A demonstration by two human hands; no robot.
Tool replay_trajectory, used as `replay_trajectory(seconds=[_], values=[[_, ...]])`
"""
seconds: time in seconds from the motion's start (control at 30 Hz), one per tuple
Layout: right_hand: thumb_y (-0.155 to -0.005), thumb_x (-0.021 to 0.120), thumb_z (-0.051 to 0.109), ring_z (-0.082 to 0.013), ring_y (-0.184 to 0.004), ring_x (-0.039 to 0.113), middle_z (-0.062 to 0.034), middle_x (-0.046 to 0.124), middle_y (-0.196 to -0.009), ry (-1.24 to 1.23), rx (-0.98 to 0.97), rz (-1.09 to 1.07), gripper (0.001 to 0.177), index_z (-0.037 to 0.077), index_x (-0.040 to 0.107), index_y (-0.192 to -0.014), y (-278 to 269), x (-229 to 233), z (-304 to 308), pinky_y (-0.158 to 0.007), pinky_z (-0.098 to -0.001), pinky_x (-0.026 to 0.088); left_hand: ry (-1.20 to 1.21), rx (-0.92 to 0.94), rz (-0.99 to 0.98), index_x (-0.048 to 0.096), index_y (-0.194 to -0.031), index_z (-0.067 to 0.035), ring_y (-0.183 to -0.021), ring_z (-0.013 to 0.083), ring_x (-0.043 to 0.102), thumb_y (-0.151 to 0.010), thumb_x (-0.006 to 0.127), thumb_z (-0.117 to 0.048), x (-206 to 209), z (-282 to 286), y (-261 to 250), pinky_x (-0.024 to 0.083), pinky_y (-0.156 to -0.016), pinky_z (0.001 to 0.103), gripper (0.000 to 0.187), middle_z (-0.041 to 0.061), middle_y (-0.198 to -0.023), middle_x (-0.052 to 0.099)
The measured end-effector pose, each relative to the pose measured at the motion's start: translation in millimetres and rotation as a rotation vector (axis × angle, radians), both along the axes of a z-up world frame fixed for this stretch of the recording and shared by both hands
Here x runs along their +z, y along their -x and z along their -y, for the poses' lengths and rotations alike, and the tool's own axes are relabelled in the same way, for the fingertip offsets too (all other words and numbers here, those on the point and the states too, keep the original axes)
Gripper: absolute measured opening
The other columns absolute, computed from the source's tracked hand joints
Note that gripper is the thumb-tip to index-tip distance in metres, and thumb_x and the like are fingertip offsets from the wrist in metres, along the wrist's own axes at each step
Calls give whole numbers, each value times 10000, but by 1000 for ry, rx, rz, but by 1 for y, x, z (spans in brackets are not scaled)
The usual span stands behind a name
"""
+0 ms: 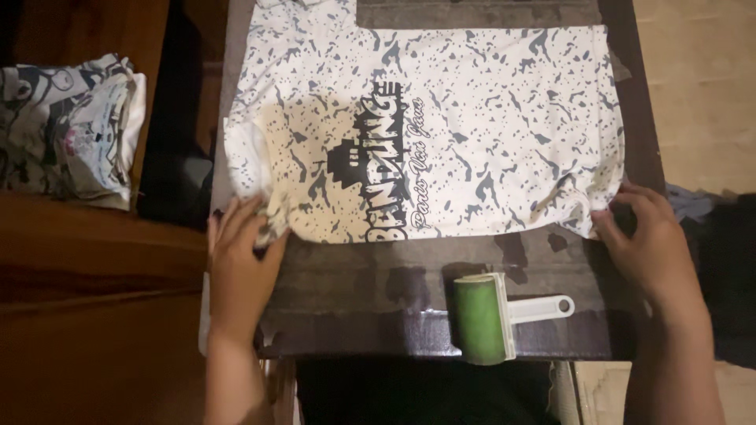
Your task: The person uses a green lint roller to roll over a white t-shirt with a black splatter pattern laid on a table. The person repeatedly rolls the shirt surface, lifts and repositions the shirt, and continues rolling different areas.
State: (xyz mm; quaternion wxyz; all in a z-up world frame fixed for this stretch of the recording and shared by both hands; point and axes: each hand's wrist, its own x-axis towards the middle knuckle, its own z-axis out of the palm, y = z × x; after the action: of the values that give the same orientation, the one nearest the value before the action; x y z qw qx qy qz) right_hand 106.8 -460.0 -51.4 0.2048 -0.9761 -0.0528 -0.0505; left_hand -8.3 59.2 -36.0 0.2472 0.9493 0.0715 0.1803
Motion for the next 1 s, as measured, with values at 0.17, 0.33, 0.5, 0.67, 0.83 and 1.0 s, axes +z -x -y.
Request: replay_trajectory(seconds=[0.17,0.33,0.5,0.67,0.83,1.0], values=[[-1106,678,178,-203,-1033,631,-136,663,-1146,-569,-111,53,293,5,544,-1299,-20,13,-15,-880,-302,509,501,127,41,659,-1254,-42,-1104,251,733,-965,717,-184,21,-6,-55,555,-914,339,328,177,-1174,749],[-1162,638,83,-131,-965,531,-89,584,-1108,-925,-195,94,344,40,478,-1463,-43,10,-15,-857,-279,455,457,-25,123,508,-1466,-49,-1269,292,648,-1025,715,-228,29,-19,-95,511,-1051,386,519,205,-1357,664],[-1032,697,54,-181,-1216,576,-147,553,-1388,-775,104,0,649,9,326,-1563,-38,-9,3,-1002,-307,503,237,240,-375,254,-1580,-95,-1345,370,450,-888,797,-374,25,-6,-78,357,-1043,526,923,203,-1530,439],[-970,715,26,-221,-1221,576,-184,539,-1431,-509,112,-48,740,-9,341,-1607,-26,-7,8,-1017,-349,495,138,134,-44,514,-1471,-42,-1340,405,516,-939,752,-314,-10,4,-38,428,-1094,467,643,233,-1455,561],[-1010,716,54,-189,-1205,619,-173,606,-1399,-539,53,-5,641,-12,410,-1569,-35,-5,0,-979,-323,518,-31,168,-38,655,-1343,-34,-1232,378,569,-928,763,-288,-15,-1,-45,385,-1093,503,498,196,-1288,663],[-1050,730,101,-147,-1056,620,-156,693,-1187,-522,-73,7,319,-69,623,-1297,-34,-8,1,-891,-284,494,-150,162,-9,741,-1201,-71,-1180,347,611,-901,764,-236,-16,1,-65,306,-1131,525,343,139,-1167,726]])
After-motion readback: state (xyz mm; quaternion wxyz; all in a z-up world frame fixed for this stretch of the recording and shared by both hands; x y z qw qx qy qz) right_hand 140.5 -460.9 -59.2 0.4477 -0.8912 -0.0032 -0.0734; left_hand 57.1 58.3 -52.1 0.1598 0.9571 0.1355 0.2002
